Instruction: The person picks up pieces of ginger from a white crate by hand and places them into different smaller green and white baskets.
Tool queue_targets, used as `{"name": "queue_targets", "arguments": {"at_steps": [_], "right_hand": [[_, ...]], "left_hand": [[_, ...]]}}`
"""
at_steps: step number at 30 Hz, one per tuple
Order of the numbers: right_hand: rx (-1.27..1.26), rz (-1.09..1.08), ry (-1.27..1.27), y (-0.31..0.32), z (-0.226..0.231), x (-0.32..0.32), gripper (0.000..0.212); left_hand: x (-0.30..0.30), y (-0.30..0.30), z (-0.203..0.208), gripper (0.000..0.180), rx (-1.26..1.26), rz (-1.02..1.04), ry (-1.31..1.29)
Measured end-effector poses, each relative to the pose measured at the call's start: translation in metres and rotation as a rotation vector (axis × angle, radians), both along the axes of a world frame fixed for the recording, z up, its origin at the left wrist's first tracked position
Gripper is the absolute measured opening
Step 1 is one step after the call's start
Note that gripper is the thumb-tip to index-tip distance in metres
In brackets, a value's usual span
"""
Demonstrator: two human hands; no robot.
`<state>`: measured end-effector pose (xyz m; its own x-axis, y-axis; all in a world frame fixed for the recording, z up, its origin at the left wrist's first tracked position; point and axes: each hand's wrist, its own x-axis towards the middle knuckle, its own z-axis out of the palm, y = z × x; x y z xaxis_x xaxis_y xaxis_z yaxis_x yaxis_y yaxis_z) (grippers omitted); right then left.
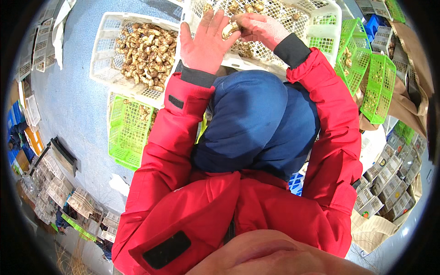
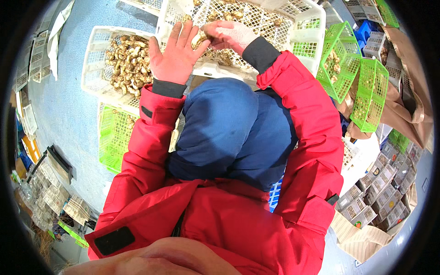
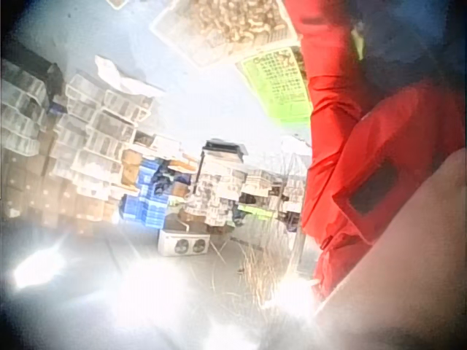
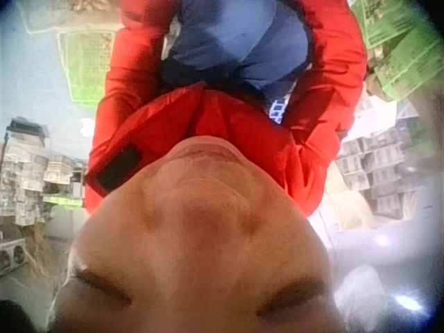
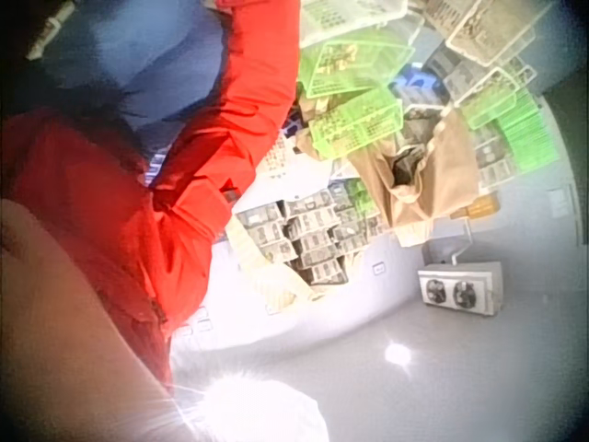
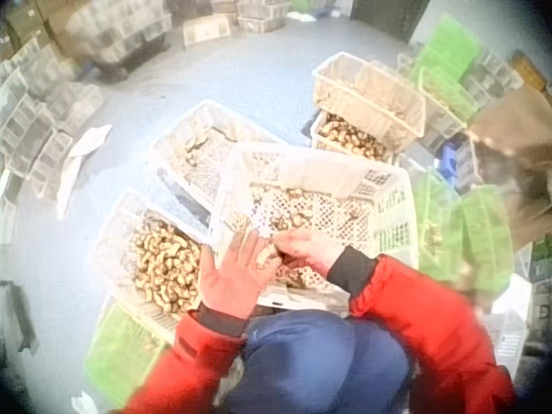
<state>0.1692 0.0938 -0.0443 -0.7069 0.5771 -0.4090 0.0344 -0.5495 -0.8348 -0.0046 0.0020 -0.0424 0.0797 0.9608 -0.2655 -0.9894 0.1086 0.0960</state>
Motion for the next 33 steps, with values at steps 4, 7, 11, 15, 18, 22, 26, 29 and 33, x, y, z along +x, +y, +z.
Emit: {"name": "queue_targets", "arguments": {"at_steps": [4, 7, 11, 15, 18, 22, 26, 29, 33], "right_hand": [[0.029, -0.131, -0.009, 0.003, -0.005, 0.005, 0.036], [-0.025, -0.1, -0.074, 0.006, -0.009, 0.01, 0.044], [-0.027, -0.059, -0.063, 0.006, -0.014, 0.007, 0.043], [0.07, -0.066, -0.131, 0.017, -0.024, 0.016, 0.039], [0.254, 0.055, -0.335, 0.04, -0.072, 0.053, 0.037], [0.584, 0.135, -1.117, 0.054, -0.127, 0.116, 0.035], [0.477, -0.046, -1.339, 0.071, -0.128, 0.157, 0.031], [0.097, -0.394, -1.066, 0.075, -0.13, 0.16, 0.033], [0.676, -0.21, -1.51, 0.088, -0.122, 0.153, 0.052]], "left_hand": [[-0.007, 0.0, 0.001, 0.071, 0.006, 0.12, -0.034], [-0.006, 0.001, 0.002, 0.07, 0.026, 0.132, -0.074], [-0.008, -0.001, 0.001, 0.069, 0.027, 0.145, -0.094], [-0.02, -0.005, 0.001, 0.06, 0.003, 0.185, -0.121], [-0.042, 0.001, -0.005, 0.053, 0.051, 0.208, -0.197], [-0.09, 0.036, -0.018, 0.054, 0.138, 0.239, -0.104], [-0.116, 0.097, -0.001, 0.065, 0.166, 0.197, 0.491], [-0.135, 0.114, 0.013, 0.066, 0.096, 0.108, 0.66], [-0.118, 0.085, 0.022, 0.066, 0.054, 0.138, 0.648]]}}
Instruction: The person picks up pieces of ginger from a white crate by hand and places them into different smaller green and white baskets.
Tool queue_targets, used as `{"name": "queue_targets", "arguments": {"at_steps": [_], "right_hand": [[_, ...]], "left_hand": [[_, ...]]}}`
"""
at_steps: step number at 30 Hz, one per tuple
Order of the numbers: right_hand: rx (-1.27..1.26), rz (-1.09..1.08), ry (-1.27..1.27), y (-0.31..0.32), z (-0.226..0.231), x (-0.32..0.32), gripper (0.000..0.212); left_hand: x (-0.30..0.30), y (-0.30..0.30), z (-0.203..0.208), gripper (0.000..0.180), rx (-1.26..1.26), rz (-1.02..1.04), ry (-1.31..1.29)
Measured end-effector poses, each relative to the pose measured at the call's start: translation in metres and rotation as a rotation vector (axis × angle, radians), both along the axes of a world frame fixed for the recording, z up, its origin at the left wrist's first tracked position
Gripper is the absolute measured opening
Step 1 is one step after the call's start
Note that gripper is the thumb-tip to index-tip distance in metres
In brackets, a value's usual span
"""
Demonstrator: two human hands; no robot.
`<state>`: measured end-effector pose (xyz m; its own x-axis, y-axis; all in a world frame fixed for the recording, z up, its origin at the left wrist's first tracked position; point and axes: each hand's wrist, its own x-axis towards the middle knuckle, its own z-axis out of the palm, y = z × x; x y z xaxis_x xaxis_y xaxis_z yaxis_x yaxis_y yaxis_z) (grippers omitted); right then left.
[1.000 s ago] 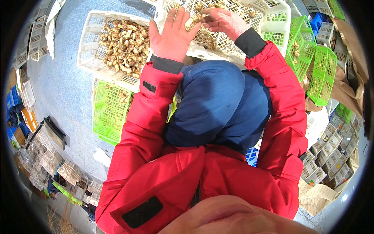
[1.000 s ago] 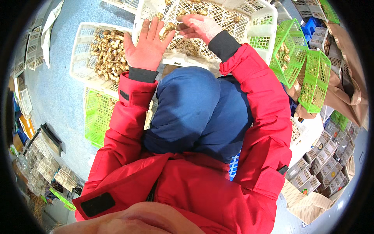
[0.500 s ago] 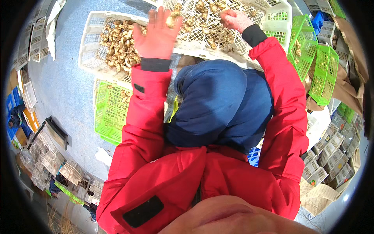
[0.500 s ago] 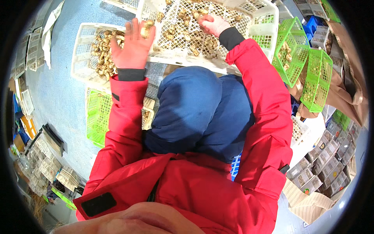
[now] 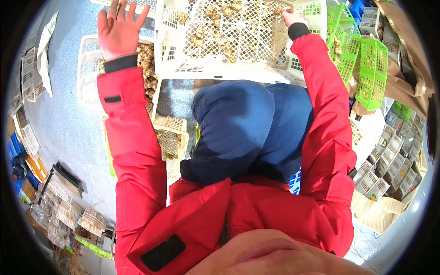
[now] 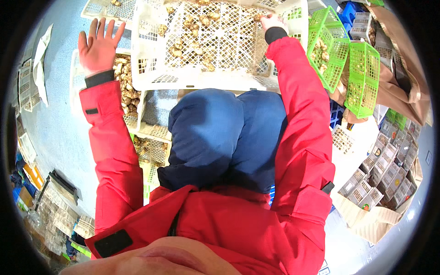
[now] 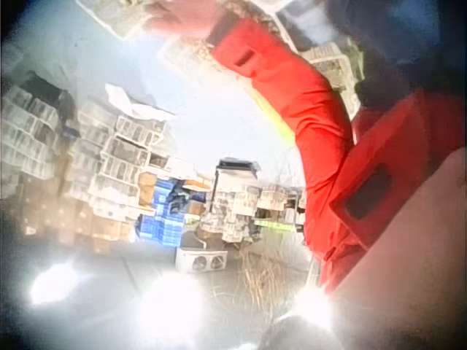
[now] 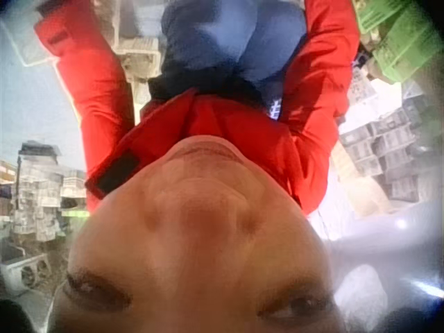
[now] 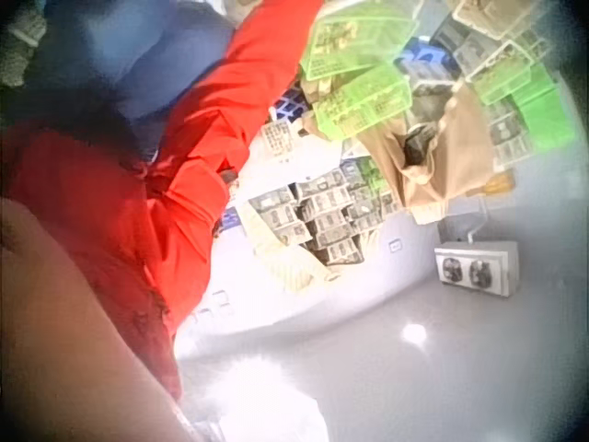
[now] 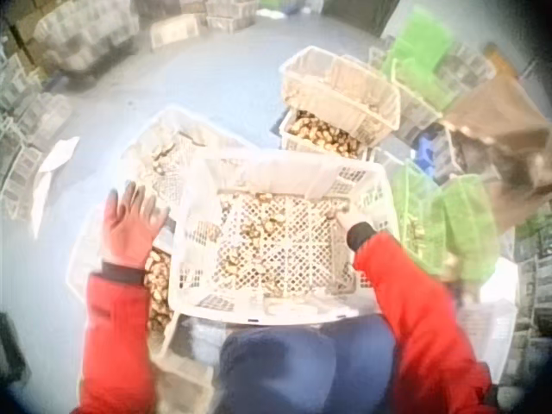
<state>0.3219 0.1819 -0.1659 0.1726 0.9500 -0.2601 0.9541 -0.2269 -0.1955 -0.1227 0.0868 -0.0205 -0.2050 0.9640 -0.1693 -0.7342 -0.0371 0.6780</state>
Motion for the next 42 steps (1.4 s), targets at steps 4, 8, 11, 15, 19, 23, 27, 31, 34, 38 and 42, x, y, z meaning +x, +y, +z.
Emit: {"name": "queue_targets", "arguments": {"at_steps": [4, 8, 11, 15, 19, 23, 27, 31, 34, 38, 42], "right_hand": [[0.078, 0.164, -0.32, 0.019, -0.028, 0.0, 0.053], [-0.012, 0.074, 0.52, 0.019, -0.031, -0.004, 0.043], [-0.205, -0.201, 1.464, 0.005, -0.008, -0.009, 0.05], [-0.361, -0.167, 2.02, -0.036, 0.059, -0.055, 0.051], [-0.331, -0.043, 1.856, -0.04, 0.102, -0.084, 0.053], [-0.331, 0.087, 1.741, -0.047, 0.124, -0.093, 0.061], [-0.387, 0.125, 1.629, -0.051, 0.133, -0.1, 0.057], [-0.363, 0.184, 1.19, -0.052, 0.117, -0.114, 0.052], [-0.246, 0.243, 0.865, -0.042, 0.06, -0.112, 0.067], [-0.169, 0.756, 0.28, -0.061, 0.026, -0.127, 0.046], [-0.069, 1.116, 0.404, -0.094, -0.05, -0.116, 0.037]], "left_hand": [[0.038, -0.052, -0.002, 0.052, -0.053, -0.211, -0.163], [0.073, -0.085, -0.012, 0.05, -0.181, -0.419, -0.067], [0.081, -0.085, -0.023, 0.049, -0.24, -0.421, 0.046], [0.077, -0.081, -0.021, 0.051, -0.234, -0.411, -0.012], [0.081, -0.08, -0.014, 0.056, -0.232, -0.411, 0.055], [0.086, -0.086, -0.01, 0.057, -0.225, -0.421, 0.058], [0.081, -0.091, -0.011, 0.053, -0.243, -0.402, -0.005], [0.07, -0.09, -0.02, 0.047, -0.268, -0.362, -0.082], [0.073, -0.089, -0.023, 0.046, -0.28, -0.322, -0.05], [0.057, -0.101, -0.033, 0.045, -0.237, 0.031, 0.31], [0.059, -0.095, -0.052, 0.043, -0.232, 0.041, 0.164]]}}
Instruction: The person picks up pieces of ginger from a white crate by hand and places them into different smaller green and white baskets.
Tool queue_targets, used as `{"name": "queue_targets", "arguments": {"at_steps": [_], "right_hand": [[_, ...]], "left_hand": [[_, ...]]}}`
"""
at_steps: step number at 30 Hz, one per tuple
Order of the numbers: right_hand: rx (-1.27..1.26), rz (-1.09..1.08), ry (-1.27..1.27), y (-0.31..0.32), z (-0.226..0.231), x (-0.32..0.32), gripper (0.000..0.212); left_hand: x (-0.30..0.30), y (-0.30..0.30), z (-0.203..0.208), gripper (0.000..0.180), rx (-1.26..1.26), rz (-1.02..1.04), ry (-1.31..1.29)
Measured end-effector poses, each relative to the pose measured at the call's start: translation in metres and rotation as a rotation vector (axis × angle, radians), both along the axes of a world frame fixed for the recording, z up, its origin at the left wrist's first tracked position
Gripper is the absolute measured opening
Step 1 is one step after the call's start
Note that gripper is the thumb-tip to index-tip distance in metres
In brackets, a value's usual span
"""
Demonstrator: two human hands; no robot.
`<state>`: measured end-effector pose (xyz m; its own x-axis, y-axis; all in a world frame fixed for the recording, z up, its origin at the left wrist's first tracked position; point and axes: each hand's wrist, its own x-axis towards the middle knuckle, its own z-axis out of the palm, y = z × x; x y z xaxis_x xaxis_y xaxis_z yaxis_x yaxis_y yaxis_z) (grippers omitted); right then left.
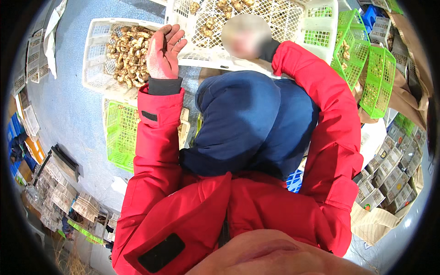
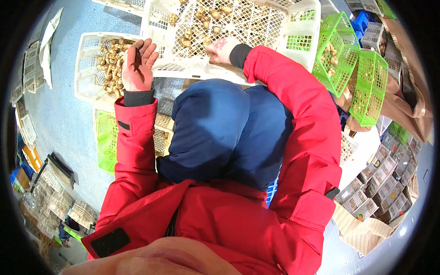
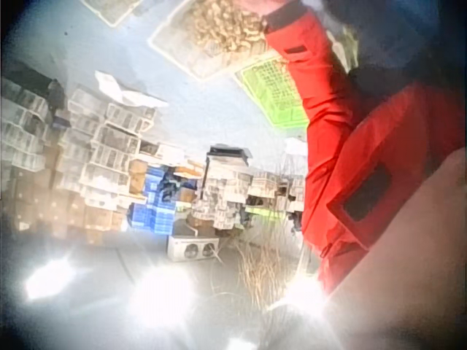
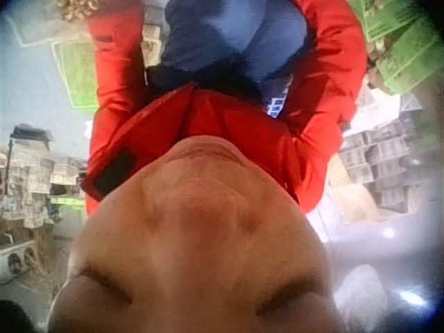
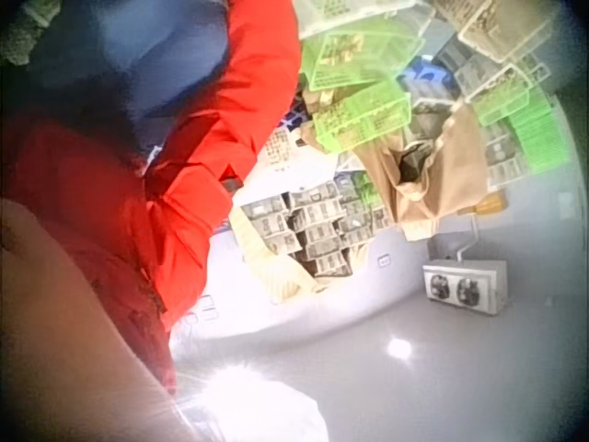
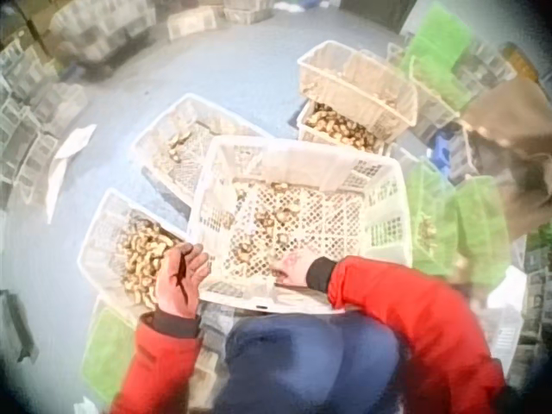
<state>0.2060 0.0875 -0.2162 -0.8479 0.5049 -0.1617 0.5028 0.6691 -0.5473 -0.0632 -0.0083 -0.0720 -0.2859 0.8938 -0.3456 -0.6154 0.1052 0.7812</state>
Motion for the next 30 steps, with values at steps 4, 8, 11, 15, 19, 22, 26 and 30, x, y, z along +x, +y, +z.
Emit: {"name": "queue_targets", "arguments": {"at_steps": [4, 8, 11, 15, 19, 22, 26, 30], "right_hand": [[0.103, 0.065, 0.023, -0.006, 0.017, -0.019, 0.031], [-0.783, -0.447, 0.277, 0.017, 0.023, 0.002, 0.037], [-0.922, -0.48, 0.438, 0.022, 0.127, -0.046, 0.033], [-0.366, -0.325, 0.266, 0.013, 0.165, -0.05, 0.035], [-0.475, -0.458, 0.425, 0.009, 0.181, -0.041, 0.035], [-0.597, -0.52, 0.447, 0.005, 0.205, -0.047, 0.038], [-0.476, -0.396, 0.516, 0.0, 0.208, -0.054, 0.038], [-0.7, -0.424, 0.517, -0.004, 0.198, -0.055, 0.039]], "left_hand": [[-0.001, -0.005, 0.006, 0.039, -0.071, -0.017, 0.032], [0.038, 0.015, 0.024, 0.031, -0.128, -0.305, 0.247], [0.043, 0.008, 0.016, 0.035, -0.206, -0.459, 0.515], [0.058, 0.024, 0.017, 0.033, -0.295, -0.564, 0.445], [0.046, 0.018, 0.042, 0.027, -0.26, -0.473, 0.221], [0.019, 0.007, 0.015, 0.026, -0.005, -0.525, -0.09], [0.03, 0.007, 0.021, 0.026, -0.08, -0.544, 0.008], [0.044, 0.005, 0.028, 0.032, -0.112, -0.515, -0.004]]}}
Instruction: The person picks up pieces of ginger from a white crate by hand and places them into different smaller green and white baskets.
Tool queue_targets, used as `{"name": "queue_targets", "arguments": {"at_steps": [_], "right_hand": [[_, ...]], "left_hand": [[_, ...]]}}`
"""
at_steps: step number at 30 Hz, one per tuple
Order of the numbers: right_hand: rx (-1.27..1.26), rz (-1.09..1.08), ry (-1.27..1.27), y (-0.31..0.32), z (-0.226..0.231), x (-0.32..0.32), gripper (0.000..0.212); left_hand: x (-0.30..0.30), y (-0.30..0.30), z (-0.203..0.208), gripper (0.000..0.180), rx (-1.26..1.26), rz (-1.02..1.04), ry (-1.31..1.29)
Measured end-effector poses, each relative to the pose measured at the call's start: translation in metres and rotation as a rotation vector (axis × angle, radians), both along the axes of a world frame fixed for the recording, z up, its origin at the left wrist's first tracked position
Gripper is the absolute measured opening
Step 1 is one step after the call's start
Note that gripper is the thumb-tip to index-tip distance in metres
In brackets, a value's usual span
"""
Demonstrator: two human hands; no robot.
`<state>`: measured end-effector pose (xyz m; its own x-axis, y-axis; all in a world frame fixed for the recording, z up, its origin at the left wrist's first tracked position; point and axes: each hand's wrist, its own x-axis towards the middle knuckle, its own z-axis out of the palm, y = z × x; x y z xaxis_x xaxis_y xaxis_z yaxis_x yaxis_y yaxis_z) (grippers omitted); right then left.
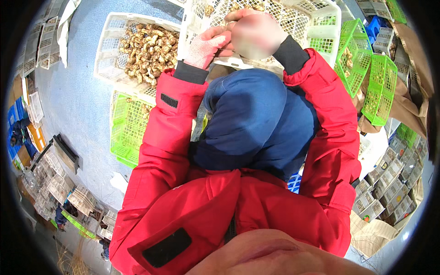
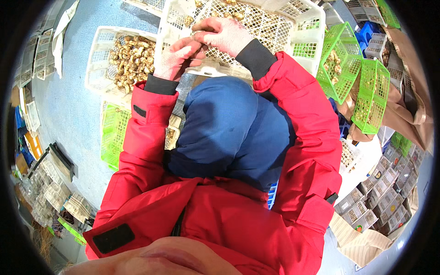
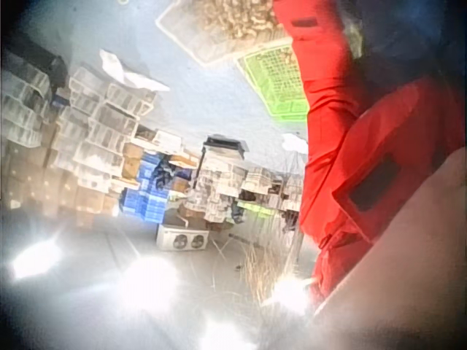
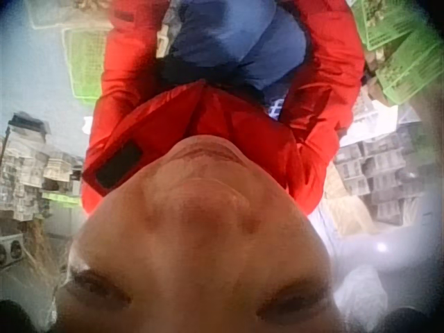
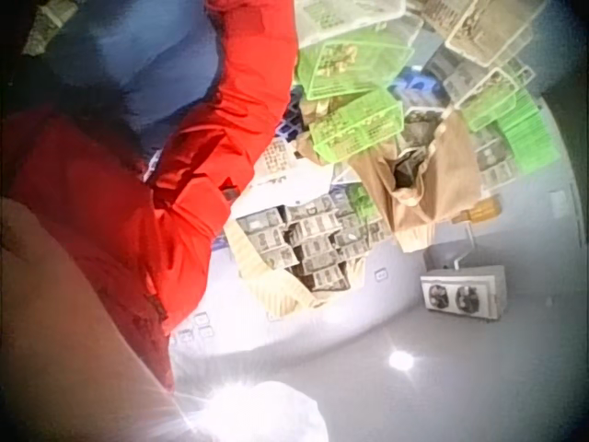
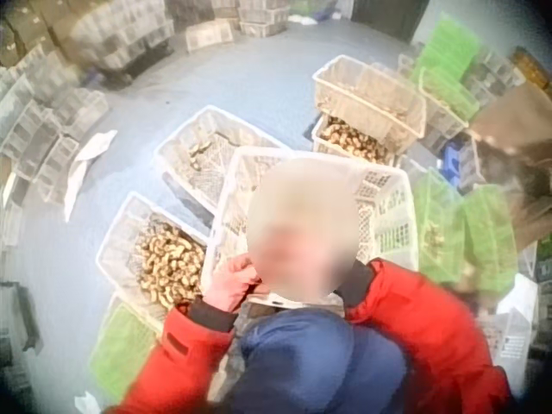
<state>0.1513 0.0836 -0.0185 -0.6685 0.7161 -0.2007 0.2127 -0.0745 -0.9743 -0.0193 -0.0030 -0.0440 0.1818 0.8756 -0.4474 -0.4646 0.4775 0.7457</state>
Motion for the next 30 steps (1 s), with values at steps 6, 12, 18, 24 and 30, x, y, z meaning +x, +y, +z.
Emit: {"name": "queue_targets", "arguments": {"at_steps": [6, 12, 18, 24, 30], "right_hand": [[-0.084, -0.123, -0.028, 0.009, -0.006, 0.008, 0.049], [-0.14, -0.082, 0.202, 0.003, -0.027, -0.003, 0.054], [-0.116, -0.059, 0.162, 0.007, -0.032, -0.001, 0.051], [0.017, -0.029, -0.058, 0.001, -0.007, -0.002, 0.046], [0.001, -0.013, -0.194, -0.001, 0.002, -0.006, 0.044]], "left_hand": [[-0.002, 0.006, 0.014, 0.075, 0.031, 0.288, -0.506], [0.004, 0.01, 0.02, 0.072, 0.119, 0.337, -0.543], [0.013, 0.009, 0.025, 0.075, 0.107, 0.383, -0.498], [0.016, 0.008, 0.026, 0.077, 0.113, 0.405, -0.509], [0.015, 0.007, 0.008, 0.071, 0.11, 0.509, -0.797]]}}
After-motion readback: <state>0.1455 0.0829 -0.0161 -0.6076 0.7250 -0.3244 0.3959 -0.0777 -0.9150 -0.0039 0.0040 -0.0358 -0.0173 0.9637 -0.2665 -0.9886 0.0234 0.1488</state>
